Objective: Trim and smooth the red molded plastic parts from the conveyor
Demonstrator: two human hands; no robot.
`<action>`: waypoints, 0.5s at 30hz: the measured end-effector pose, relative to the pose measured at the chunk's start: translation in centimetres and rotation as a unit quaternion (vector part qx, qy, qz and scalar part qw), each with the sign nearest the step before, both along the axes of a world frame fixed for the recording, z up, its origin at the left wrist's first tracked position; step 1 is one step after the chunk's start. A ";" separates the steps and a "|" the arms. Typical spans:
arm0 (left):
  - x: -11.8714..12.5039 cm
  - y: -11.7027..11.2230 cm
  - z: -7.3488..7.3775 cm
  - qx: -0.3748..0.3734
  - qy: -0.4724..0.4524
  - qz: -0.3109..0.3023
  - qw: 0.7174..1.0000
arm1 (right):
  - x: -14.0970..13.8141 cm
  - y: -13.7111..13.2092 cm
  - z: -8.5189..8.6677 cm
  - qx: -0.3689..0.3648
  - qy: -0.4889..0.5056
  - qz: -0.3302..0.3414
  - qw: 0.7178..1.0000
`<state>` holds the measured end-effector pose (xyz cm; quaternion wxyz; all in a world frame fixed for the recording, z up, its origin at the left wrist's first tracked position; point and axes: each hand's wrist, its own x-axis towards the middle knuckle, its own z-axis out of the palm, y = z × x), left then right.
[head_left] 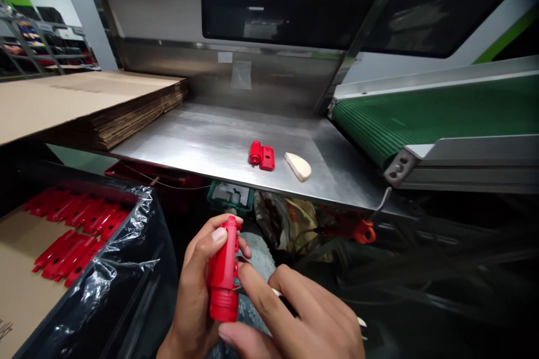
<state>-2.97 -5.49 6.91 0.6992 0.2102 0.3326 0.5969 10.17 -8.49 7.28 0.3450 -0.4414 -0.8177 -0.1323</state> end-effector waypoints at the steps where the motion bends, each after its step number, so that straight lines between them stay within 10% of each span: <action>1: -0.1 0.0 0.0 0.004 0.010 0.000 1.000 | -0.1 -0.1 0.0 -0.003 -0.001 -0.003 1.000; 15: -0.9 0.1 -0.2 -0.003 0.064 -0.017 0.998 | -0.3 -0.4 -0.8 0.027 -0.027 -0.002 0.999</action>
